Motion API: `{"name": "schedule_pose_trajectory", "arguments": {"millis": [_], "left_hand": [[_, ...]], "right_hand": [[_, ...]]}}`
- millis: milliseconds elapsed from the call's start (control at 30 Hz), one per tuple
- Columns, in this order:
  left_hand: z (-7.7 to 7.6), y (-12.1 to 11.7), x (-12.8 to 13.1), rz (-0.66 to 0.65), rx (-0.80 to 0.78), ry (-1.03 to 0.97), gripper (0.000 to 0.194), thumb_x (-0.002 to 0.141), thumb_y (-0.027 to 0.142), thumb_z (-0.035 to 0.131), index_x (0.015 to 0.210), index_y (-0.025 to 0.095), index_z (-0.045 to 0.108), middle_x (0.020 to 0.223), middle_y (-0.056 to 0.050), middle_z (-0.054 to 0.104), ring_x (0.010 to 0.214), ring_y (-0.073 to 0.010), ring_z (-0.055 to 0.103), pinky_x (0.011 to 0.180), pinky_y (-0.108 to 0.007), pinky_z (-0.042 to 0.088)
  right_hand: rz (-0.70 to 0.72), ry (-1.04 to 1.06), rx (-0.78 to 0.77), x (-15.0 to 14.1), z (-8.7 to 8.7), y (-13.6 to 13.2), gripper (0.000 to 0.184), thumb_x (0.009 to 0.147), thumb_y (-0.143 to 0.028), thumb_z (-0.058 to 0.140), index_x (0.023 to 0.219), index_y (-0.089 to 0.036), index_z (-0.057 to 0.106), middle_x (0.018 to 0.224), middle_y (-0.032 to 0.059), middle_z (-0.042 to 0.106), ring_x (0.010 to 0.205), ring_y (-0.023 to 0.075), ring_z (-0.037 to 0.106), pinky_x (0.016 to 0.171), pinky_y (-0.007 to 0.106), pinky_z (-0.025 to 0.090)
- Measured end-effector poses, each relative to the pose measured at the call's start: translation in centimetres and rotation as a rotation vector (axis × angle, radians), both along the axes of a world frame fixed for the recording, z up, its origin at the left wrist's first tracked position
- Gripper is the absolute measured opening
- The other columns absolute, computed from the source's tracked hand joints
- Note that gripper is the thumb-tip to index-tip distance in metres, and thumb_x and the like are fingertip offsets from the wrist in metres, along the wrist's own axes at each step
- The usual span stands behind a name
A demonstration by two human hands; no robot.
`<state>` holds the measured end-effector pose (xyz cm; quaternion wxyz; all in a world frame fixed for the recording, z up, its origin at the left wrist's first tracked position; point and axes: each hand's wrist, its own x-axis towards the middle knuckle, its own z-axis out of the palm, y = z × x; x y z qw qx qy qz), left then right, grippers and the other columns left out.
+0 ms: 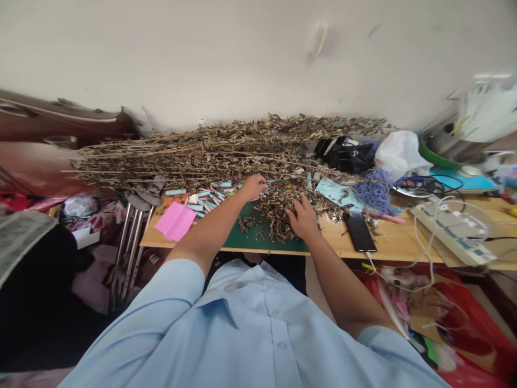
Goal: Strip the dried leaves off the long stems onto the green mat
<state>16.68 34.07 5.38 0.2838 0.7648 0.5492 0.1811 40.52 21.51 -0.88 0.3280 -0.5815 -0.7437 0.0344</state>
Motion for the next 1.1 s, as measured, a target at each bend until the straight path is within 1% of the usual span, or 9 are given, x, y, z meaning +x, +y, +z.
{"name": "schedule_pose_trajectory", "arguments": {"millis": [133, 233, 433, 500, 600, 733, 900, 1000, 1100], "left_hand": [[-0.7, -0.2, 0.7, -0.007, -0.128, 0.008, 0.029, 0.085, 0.037, 0.062, 0.101, 0.015, 0.073, 0.077, -0.004, 0.071, 0.061, -0.0151, 0.061, 0.058, -0.024, 0.046], [-0.7, -0.1, 0.1, 0.027, -0.096, 0.029, 0.022, 0.084, 0.030, 0.063, 0.097, 0.016, 0.073, 0.077, -0.004, 0.071, 0.067, -0.0155, 0.063, 0.063, -0.024, 0.049], [1.4, -0.5, 0.0, 0.156, -0.162, -0.210, 0.026, 0.087, 0.024, 0.060, 0.108, 0.012, 0.067, 0.089, -0.005, 0.071, 0.072, -0.0143, 0.065, 0.066, -0.024, 0.053], [2.1, -1.0, 0.0, 0.178, -0.169, -0.279, 0.027, 0.087, 0.024, 0.060, 0.110, 0.012, 0.066, 0.087, -0.005, 0.071, 0.069, -0.0140, 0.065, 0.064, -0.025, 0.053], [2.4, -2.1, -0.5, 0.152, -0.124, -0.312, 0.023, 0.086, 0.028, 0.062, 0.102, 0.013, 0.068, 0.077, -0.004, 0.068, 0.067, -0.0140, 0.063, 0.063, -0.024, 0.051], [1.4, -4.7, -1.8, 0.088, -0.079, -0.242, 0.022, 0.085, 0.031, 0.063, 0.098, 0.015, 0.070, 0.070, -0.001, 0.066, 0.065, -0.0149, 0.060, 0.064, -0.025, 0.048], [-0.8, -8.7, -3.4, 0.022, 0.059, 0.061, 0.018, 0.088, 0.028, 0.059, 0.097, 0.020, 0.072, 0.087, -0.004, 0.071, 0.082, -0.0202, 0.063, 0.075, -0.030, 0.048], [-1.9, -10.4, -3.4, -0.022, 0.140, 0.212, 0.019, 0.090, 0.027, 0.058, 0.102, 0.022, 0.072, 0.103, -0.007, 0.071, 0.095, -0.0231, 0.064, 0.083, -0.033, 0.049], [-2.6, -11.2, -2.5, -0.110, 0.174, 0.270, 0.020, 0.092, 0.026, 0.056, 0.105, 0.022, 0.071, 0.107, -0.008, 0.070, 0.100, -0.0238, 0.064, 0.087, -0.034, 0.049]], "right_hand": [[0.006, -0.015, -0.009, 0.3, 0.4, -0.7, 0.047, 0.096, -0.043, 0.049, 0.133, -0.016, 0.058, 0.159, 0.0173, 0.031, 0.141, 0.0358, 0.039, 0.112, 0.057, 0.037], [-0.007, -0.017, -0.014, 0.6, 0.4, -0.9, 0.047, 0.096, -0.044, 0.048, 0.134, -0.016, 0.057, 0.159, 0.0165, 0.032, 0.141, 0.0354, 0.038, 0.113, 0.057, 0.037], [-0.044, -0.019, -0.009, 0.4, -0.4, 0.6, 0.048, 0.096, -0.044, 0.047, 0.133, -0.014, 0.058, 0.158, 0.0189, 0.032, 0.141, 0.0368, 0.037, 0.112, 0.058, 0.035], [-0.059, -0.011, -0.004, 0.0, -0.6, 1.5, 0.048, 0.096, -0.044, 0.048, 0.132, -0.014, 0.059, 0.159, 0.0187, 0.030, 0.143, 0.0372, 0.034, 0.112, 0.060, 0.034], [-0.093, -0.019, -0.031, -0.4, -0.5, 2.4, 0.050, 0.095, -0.046, 0.048, 0.133, -0.015, 0.057, 0.160, 0.0188, 0.028, 0.145, 0.0382, 0.030, 0.112, 0.062, 0.032], [-0.109, -0.052, -0.054, -0.4, 0.8, 1.6, 0.055, 0.095, -0.049, 0.049, 0.142, -0.020, 0.051, 0.162, 0.0164, 0.026, 0.147, 0.0390, 0.027, 0.112, 0.063, 0.030], [-0.102, -0.080, -0.014, 1.1, 2.2, -2.1, 0.060, 0.095, -0.049, 0.050, 0.148, -0.024, 0.043, 0.163, 0.0134, 0.022, 0.149, 0.0375, 0.022, 0.115, 0.062, 0.026], [-0.060, -0.094, -0.017, 2.0, 1.9, -4.8, 0.066, 0.092, -0.051, 0.055, 0.149, -0.022, 0.040, 0.164, 0.0133, 0.019, 0.150, 0.0368, 0.018, 0.116, 0.059, 0.026], [-0.037, -0.085, -0.059, 2.3, 1.3, -7.1, 0.076, 0.088, -0.056, 0.060, 0.151, -0.021, 0.036, 0.165, 0.0144, 0.014, 0.151, 0.0385, 0.014, 0.116, 0.059, 0.028]]}}
